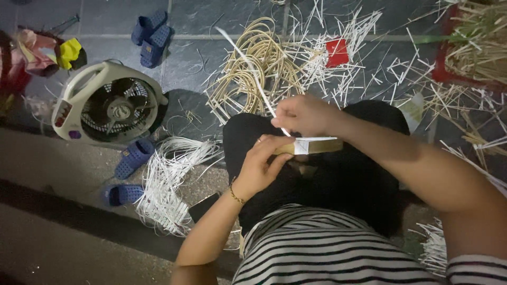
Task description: The recorder wraps white plastic tape around a curved bamboo frame piece and trims it with scissors.
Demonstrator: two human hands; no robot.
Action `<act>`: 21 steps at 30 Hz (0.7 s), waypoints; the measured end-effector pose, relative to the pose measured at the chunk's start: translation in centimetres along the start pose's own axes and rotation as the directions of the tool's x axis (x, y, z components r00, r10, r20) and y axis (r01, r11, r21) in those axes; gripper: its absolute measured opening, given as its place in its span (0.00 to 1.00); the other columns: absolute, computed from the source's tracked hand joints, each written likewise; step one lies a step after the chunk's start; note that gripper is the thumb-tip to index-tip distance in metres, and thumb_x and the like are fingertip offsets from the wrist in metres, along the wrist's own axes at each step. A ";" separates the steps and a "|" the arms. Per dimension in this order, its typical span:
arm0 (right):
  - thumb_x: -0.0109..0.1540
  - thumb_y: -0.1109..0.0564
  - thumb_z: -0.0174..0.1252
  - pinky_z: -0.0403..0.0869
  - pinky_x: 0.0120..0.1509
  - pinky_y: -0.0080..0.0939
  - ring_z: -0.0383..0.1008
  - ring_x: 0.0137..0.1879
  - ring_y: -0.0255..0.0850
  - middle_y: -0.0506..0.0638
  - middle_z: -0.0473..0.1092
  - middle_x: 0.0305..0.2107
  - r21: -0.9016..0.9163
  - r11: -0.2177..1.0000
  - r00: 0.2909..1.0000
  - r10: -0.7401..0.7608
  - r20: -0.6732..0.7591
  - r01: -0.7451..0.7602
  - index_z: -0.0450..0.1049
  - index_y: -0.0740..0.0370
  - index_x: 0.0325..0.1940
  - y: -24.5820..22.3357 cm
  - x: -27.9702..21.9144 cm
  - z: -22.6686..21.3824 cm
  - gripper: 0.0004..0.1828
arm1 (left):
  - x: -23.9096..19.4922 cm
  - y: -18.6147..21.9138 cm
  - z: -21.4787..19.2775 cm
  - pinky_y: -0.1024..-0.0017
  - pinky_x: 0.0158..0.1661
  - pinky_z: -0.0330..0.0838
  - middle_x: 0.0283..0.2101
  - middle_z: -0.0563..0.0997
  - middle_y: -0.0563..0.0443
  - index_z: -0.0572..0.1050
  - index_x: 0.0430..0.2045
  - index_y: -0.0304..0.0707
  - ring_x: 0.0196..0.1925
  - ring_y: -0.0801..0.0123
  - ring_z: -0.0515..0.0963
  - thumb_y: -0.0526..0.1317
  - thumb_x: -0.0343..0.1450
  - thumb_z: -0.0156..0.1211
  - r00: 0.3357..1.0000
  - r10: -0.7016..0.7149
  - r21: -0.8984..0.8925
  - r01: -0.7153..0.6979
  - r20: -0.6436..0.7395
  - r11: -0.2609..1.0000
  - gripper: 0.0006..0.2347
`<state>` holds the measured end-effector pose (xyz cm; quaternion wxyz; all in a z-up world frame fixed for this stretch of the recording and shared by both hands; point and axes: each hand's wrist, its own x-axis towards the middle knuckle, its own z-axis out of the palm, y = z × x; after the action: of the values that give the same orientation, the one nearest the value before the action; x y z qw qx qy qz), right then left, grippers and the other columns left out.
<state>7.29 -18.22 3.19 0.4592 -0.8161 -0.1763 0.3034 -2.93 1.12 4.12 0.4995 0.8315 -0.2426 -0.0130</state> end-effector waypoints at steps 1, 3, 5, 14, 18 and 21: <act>0.62 0.45 0.61 0.73 0.37 0.41 0.76 0.30 0.36 0.47 0.76 0.23 -0.015 1.000 1.000 -0.022 -0.005 0.022 0.78 0.60 0.35 0.4 0.2 0.2 0.16 | 0.1 -0.1 -0.1 0.65 0.51 0.74 0.45 0.82 0.47 0.76 0.50 0.40 0.48 0.55 0.79 0.32 0.69 0.68 1.000 -0.003 -0.001 0.003 0.013 1.000 0.15; 0.62 0.45 0.61 0.73 0.37 0.42 0.76 0.30 0.37 0.47 0.77 0.23 -0.042 0.998 0.999 -0.037 -0.016 0.037 0.79 0.60 0.35 0.6 0.1 0.2 0.15 | 0.3 0.2 -0.4 0.65 0.51 0.73 0.45 0.82 0.47 0.77 0.49 0.40 0.48 0.55 0.79 0.32 0.69 0.68 0.999 0.002 0.011 -0.003 0.033 1.000 0.15; 0.63 0.45 0.61 0.73 0.38 0.42 0.77 0.31 0.38 0.48 0.77 0.23 -0.069 0.996 0.998 -0.051 -0.023 0.049 0.79 0.59 0.35 0.5 -1.1 0.0 0.15 | 0.8 0.8 -0.9 0.64 0.51 0.73 0.45 0.82 0.47 0.77 0.49 0.40 0.48 0.55 0.79 0.32 0.69 0.68 0.999 0.004 0.021 -0.006 0.052 1.000 0.14; 0.64 0.51 0.63 0.64 0.35 0.43 0.71 0.32 0.36 0.42 0.72 0.34 -0.615 0.577 0.640 -0.754 -0.147 0.538 0.83 0.49 0.46 1.1 -10.9 4.1 0.09 | 3.1 -1.5 -1.2 0.72 0.43 0.77 0.39 0.82 0.50 0.75 0.43 0.35 0.42 0.71 0.82 0.28 0.71 0.64 0.825 -0.302 -0.316 0.482 0.477 0.817 0.08; 0.63 0.49 0.61 0.66 0.47 0.45 0.74 0.40 0.37 0.39 0.72 0.44 -0.812 0.384 0.443 -0.879 -0.176 0.440 0.79 0.48 0.48 0.9 -10.6 5.0 0.10 | 3.7 -2.2 -1.0 0.74 0.52 0.76 0.44 0.82 0.52 0.72 0.44 0.35 0.50 0.75 0.80 0.25 0.71 0.60 0.798 -0.186 -0.528 0.533 0.573 0.661 0.10; 0.63 0.51 0.61 0.66 0.48 0.41 0.76 0.42 0.36 0.42 0.75 0.43 -0.745 0.386 0.428 -0.892 -0.149 0.545 0.79 0.52 0.47 1.7 -10.9 4.9 0.10 | 3.7 -1.4 -1.2 0.73 0.54 0.74 0.46 0.82 0.52 0.73 0.45 0.33 0.51 0.74 0.79 0.25 0.72 0.61 0.824 -0.161 -0.509 0.475 0.542 0.717 0.10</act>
<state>-4.15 -22.13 3.43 0.2928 -0.7876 -0.4793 -0.2533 1.20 1.16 4.35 0.6632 0.6194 -0.1837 -0.3779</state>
